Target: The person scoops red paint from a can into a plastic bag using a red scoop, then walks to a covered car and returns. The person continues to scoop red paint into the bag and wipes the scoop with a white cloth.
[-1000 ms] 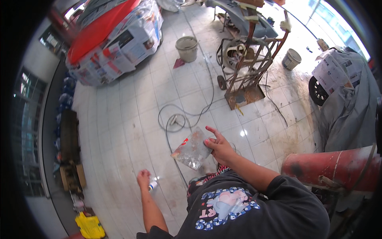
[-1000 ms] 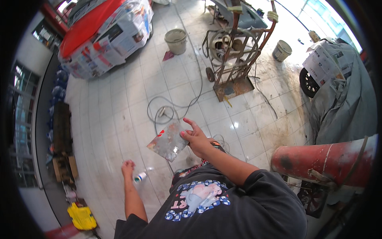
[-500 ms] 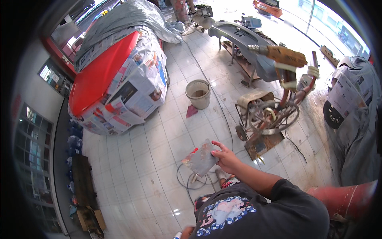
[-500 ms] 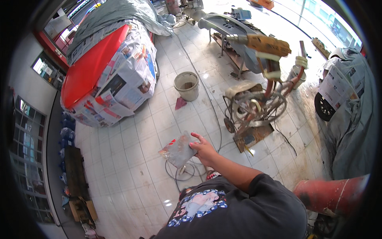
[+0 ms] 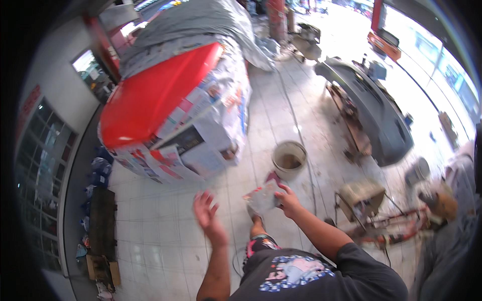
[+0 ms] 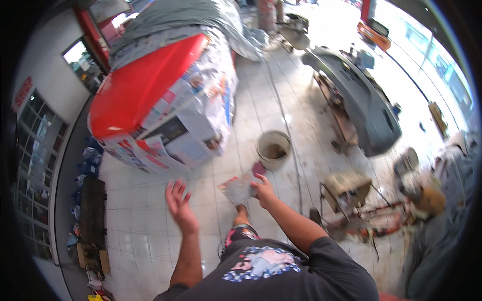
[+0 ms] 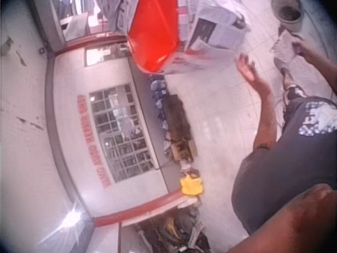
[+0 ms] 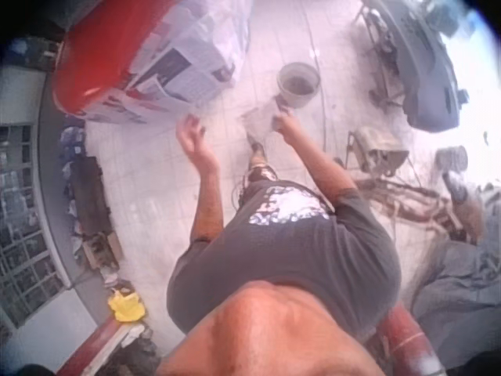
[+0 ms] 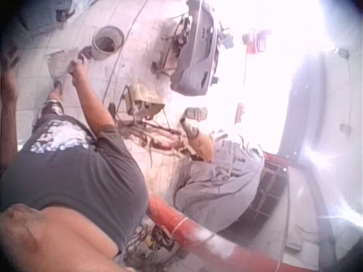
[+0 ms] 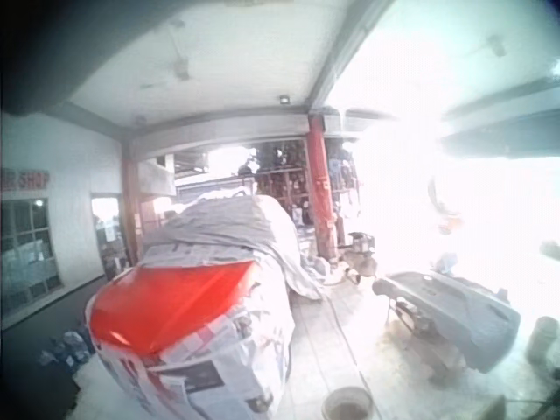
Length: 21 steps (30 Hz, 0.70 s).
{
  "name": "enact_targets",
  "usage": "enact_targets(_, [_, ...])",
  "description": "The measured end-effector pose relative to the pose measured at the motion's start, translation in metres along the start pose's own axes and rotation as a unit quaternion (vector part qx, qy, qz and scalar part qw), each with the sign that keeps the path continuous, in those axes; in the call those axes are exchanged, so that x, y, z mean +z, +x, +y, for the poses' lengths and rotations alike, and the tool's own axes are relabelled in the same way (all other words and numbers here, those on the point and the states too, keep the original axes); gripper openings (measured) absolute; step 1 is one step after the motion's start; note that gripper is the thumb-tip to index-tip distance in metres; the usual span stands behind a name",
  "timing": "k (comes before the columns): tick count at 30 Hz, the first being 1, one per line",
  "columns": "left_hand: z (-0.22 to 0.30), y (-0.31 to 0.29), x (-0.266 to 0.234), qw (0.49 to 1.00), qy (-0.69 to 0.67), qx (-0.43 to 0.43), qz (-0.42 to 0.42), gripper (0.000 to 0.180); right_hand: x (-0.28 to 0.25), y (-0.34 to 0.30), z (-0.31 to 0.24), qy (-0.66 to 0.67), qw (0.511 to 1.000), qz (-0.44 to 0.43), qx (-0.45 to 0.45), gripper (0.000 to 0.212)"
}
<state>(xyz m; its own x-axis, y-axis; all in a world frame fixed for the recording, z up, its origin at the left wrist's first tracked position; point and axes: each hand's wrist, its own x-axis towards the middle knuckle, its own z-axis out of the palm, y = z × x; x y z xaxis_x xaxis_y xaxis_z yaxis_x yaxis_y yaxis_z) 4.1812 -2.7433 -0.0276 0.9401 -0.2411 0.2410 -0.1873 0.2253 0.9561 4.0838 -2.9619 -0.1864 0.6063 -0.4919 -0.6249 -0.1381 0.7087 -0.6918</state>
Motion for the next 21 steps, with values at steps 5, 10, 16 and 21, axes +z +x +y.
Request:
enact_targets(5, [0.052, 0.122, 0.237, 0.809, -0.099, 0.340, -0.469, 0.056, 0.077, 0.179, -0.045, -0.095, 0.992, 0.071, -0.039, 0.061])
enact_targets(10, [0.003, 0.191, 0.360, 0.600, 0.091, 0.303, -0.735, 0.050, 0.086, 0.278, -0.108, -0.185, 0.974, 0.068, -0.111, 0.068])
enact_targets(16, [-0.179, 0.320, 0.343, 0.813, 0.059, 0.045, -0.577, 0.037, 0.038, 0.365, -0.118, -0.068, 0.990, 0.107, 0.067, 0.067])
enact_targets(21, [-0.229, 0.443, 0.279, 0.805, -0.002, -0.236, -0.544, 0.041, -0.044, 0.476, -0.197, 0.003, 0.997, 0.052, 0.049, 0.063])
